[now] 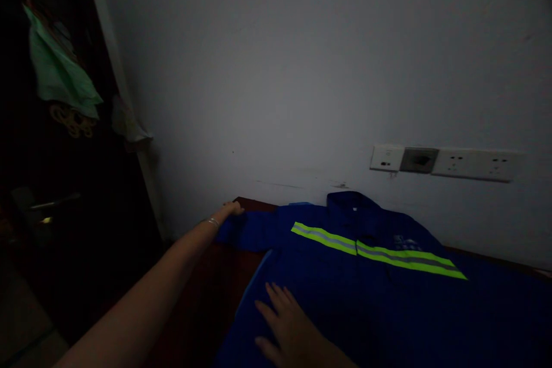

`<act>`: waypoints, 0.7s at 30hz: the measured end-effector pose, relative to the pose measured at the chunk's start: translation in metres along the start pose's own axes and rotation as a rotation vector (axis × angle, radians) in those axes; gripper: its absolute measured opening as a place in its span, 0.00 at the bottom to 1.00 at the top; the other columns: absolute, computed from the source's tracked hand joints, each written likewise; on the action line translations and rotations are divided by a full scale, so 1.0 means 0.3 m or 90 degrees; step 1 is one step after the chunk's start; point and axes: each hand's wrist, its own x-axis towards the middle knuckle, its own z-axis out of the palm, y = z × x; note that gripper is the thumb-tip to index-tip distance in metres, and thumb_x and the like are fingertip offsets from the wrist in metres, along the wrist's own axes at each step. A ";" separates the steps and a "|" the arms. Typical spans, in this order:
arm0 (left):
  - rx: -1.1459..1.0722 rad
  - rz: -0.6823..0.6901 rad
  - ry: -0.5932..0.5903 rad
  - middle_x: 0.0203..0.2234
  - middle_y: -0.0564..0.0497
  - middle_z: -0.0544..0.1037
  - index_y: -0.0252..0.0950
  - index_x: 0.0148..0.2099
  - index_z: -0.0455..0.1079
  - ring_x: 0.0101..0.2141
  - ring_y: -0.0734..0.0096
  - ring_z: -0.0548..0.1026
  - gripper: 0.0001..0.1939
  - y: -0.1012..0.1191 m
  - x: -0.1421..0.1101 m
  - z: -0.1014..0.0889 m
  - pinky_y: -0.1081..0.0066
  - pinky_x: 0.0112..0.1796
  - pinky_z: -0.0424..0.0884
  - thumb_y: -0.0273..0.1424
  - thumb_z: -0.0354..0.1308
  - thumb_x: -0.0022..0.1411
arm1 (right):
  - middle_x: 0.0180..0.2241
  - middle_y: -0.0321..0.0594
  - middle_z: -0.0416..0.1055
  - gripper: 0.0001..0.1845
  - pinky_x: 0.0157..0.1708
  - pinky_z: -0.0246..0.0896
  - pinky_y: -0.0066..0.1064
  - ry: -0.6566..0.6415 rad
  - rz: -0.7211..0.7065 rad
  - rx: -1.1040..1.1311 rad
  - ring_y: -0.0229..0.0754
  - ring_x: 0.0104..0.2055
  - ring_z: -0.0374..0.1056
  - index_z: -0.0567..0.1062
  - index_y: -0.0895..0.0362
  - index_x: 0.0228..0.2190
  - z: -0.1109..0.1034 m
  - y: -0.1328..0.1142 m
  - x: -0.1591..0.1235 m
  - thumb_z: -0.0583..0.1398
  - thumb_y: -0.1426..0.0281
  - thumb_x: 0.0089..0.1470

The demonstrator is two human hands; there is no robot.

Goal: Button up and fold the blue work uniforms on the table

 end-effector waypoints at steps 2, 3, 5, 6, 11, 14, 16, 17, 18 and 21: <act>0.026 0.003 -0.065 0.48 0.31 0.70 0.27 0.49 0.68 0.49 0.46 0.68 0.29 0.095 -0.009 0.076 0.57 0.46 0.64 0.45 0.55 0.54 | 0.62 0.55 0.40 0.36 0.57 0.36 0.57 -0.025 -0.014 0.020 0.61 0.63 0.36 0.54 0.56 0.59 0.050 -0.038 0.051 0.50 0.51 0.54; 0.036 0.008 -0.088 0.50 0.30 0.68 0.27 0.51 0.66 0.51 0.45 0.66 0.31 0.136 -0.020 0.110 0.57 0.47 0.64 0.48 0.53 0.54 | 0.62 0.56 0.39 0.37 0.57 0.35 0.58 -0.030 -0.014 0.026 0.63 0.63 0.35 0.54 0.56 0.59 0.073 -0.051 0.067 0.49 0.50 0.54; 0.061 0.027 -0.111 0.54 0.29 0.62 0.28 0.56 0.62 0.53 0.42 0.62 0.34 0.207 -0.051 0.165 0.53 0.47 0.62 0.50 0.49 0.56 | 0.63 0.56 0.38 0.36 0.56 0.34 0.60 -0.014 -0.008 0.031 0.64 0.63 0.34 0.54 0.55 0.59 0.110 -0.069 0.083 0.47 0.49 0.55; 0.086 0.063 -0.104 0.56 0.30 0.59 0.30 0.57 0.60 0.54 0.41 0.60 0.33 0.240 -0.069 0.185 0.50 0.47 0.62 0.49 0.48 0.57 | 0.63 0.56 0.38 0.36 0.56 0.33 0.60 -0.002 -0.008 0.033 0.64 0.63 0.33 0.54 0.55 0.59 0.121 -0.074 0.086 0.46 0.49 0.55; 0.187 0.448 0.093 0.52 0.39 0.64 0.35 0.54 0.60 0.52 0.55 0.62 0.19 0.456 -0.156 0.218 0.56 0.47 0.62 0.29 0.45 0.60 | 0.63 0.56 0.37 0.36 0.56 0.34 0.61 0.012 -0.026 0.027 0.63 0.63 0.33 0.51 0.56 0.60 0.106 -0.093 0.077 0.44 0.49 0.56; 0.184 0.588 0.147 0.47 0.41 0.67 0.34 0.49 0.63 0.48 0.59 0.64 0.16 0.635 -0.210 0.228 0.62 0.45 0.65 0.25 0.47 0.58 | 0.63 0.54 0.39 0.36 0.55 0.39 0.61 0.004 -0.058 0.001 0.61 0.63 0.37 0.49 0.55 0.60 0.049 -0.100 0.041 0.46 0.50 0.56; 0.177 0.657 0.151 0.46 0.42 0.66 0.34 0.47 0.64 0.47 0.59 0.64 0.14 0.749 -0.251 0.245 0.63 0.44 0.65 0.25 0.48 0.57 | 0.62 0.52 0.42 0.35 0.54 0.42 0.60 0.002 -0.080 -0.025 0.57 0.63 0.40 0.50 0.54 0.59 -0.005 -0.099 -0.015 0.47 0.51 0.56; 0.167 0.686 0.149 0.47 0.42 0.66 0.35 0.47 0.64 0.47 0.59 0.64 0.14 0.798 -0.274 0.258 0.63 0.44 0.65 0.25 0.47 0.57 | 0.62 0.50 0.45 0.34 0.55 0.43 0.58 -0.002 -0.088 -0.037 0.56 0.62 0.42 0.51 0.54 0.59 -0.038 -0.096 -0.055 0.47 0.51 0.56; 0.152 0.709 0.144 0.47 0.43 0.67 0.35 0.46 0.65 0.47 0.60 0.64 0.14 0.842 -0.296 0.272 0.63 0.45 0.64 0.25 0.47 0.58 | 0.61 0.49 0.47 0.32 0.55 0.44 0.56 -0.007 -0.092 -0.048 0.54 0.62 0.44 0.52 0.53 0.58 -0.073 -0.091 -0.101 0.47 0.52 0.57; 0.070 0.748 0.107 0.45 0.44 0.69 0.36 0.44 0.67 0.46 0.62 0.64 0.14 0.946 -0.358 0.327 0.65 0.47 0.63 0.23 0.46 0.58 | 0.58 0.45 0.56 0.29 0.57 0.45 0.47 -0.006 -0.060 -0.069 0.47 0.60 0.49 0.56 0.54 0.57 -0.190 -0.059 -0.275 0.46 0.54 0.58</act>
